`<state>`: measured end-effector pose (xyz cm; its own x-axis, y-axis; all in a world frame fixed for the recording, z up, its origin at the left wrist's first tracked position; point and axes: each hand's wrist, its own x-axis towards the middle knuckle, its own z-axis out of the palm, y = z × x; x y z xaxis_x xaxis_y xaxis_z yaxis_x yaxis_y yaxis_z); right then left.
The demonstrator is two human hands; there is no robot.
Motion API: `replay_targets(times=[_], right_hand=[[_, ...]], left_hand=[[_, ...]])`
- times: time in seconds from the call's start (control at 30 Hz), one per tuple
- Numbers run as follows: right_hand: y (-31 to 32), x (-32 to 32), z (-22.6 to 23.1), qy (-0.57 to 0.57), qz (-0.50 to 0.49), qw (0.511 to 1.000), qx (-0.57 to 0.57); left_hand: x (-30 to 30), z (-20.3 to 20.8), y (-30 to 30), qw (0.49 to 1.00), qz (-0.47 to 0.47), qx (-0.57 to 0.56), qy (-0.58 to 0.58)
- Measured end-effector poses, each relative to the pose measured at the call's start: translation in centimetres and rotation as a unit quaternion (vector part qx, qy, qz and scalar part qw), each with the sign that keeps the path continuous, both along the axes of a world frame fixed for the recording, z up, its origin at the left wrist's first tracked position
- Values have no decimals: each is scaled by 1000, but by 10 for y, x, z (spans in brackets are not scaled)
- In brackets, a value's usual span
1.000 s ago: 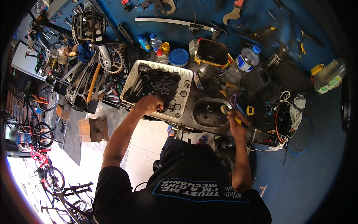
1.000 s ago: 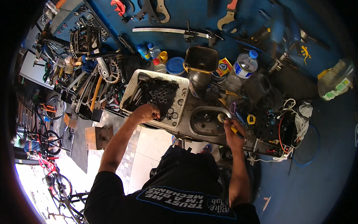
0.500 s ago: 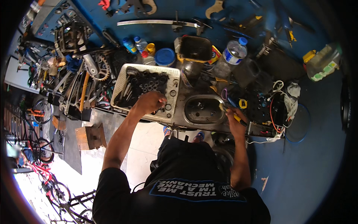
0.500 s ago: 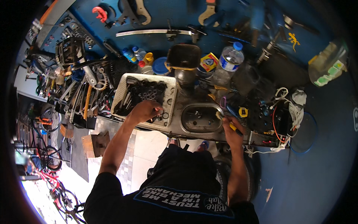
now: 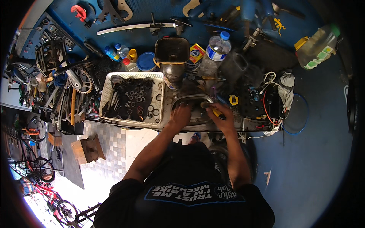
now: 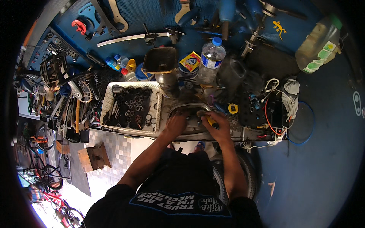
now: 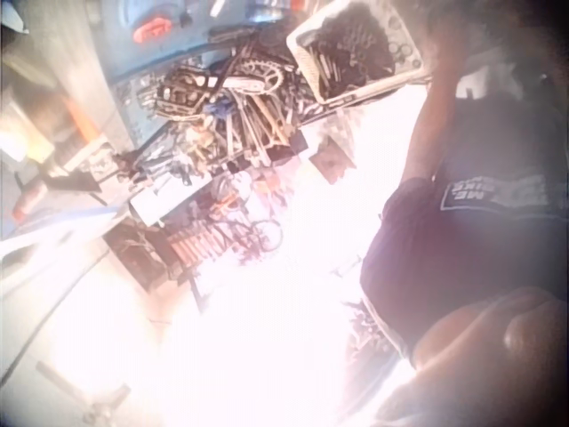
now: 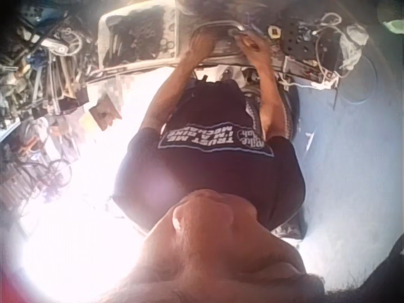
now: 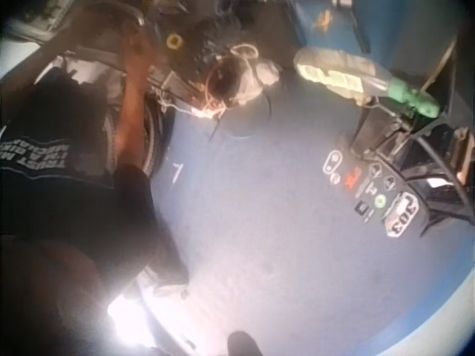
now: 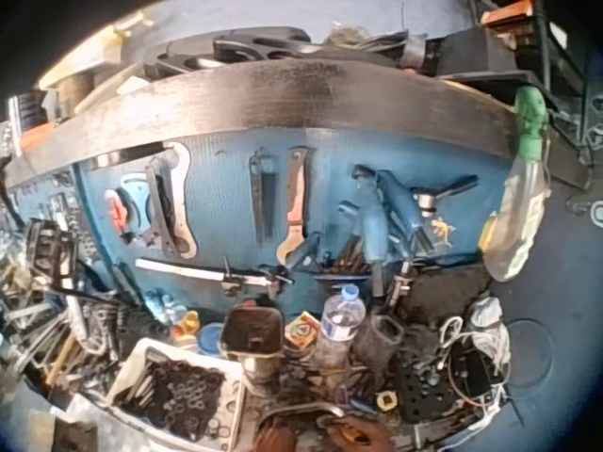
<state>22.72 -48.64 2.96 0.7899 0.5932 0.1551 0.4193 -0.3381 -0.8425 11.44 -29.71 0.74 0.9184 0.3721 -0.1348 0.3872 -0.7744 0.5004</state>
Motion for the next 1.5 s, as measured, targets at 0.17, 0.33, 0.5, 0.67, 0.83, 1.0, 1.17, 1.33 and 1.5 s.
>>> replay_targets(times=[0.17, 0.33, 0.5, 0.67, 0.83, 1.0, 1.17, 1.33, 1.5], right_hand=[[0, 2, -1, -8, 4, 1000, -3], [-1, 3, -2, -13, 6, 1000, -28], [2, 11, -8, -45, 43, 997, -46], [8, 5, 0, -71, 24, 991, -110], [6, 14, -9, -155, 75, 979, -105], [4, 13, -10, -142, 71, 983, -95], [1, 10, -6, -137, 59, 985, -88], [21, -15, 21, 148, 44, 986, 56], [15, -4, -7, -61, 32, 998, 4]], left_hand=[[-1, -22, 7, 999, -28, -14, -19], [-5, -36, 12, 986, -16, -95, -135], [-11, -32, 12, 872, 111, -451, -156], [-12, -28, 14, 840, 135, -498, -167], [-13, -21, 13, 816, 151, -535, -158], [-13, -25, 12, 799, 179, -555, -147], [-10, -30, 7, 795, 177, -546, -197], [-7, -23, 10, 848, 169, -484, -136], [-7, -26, 7, 809, 180, -537, -156]])
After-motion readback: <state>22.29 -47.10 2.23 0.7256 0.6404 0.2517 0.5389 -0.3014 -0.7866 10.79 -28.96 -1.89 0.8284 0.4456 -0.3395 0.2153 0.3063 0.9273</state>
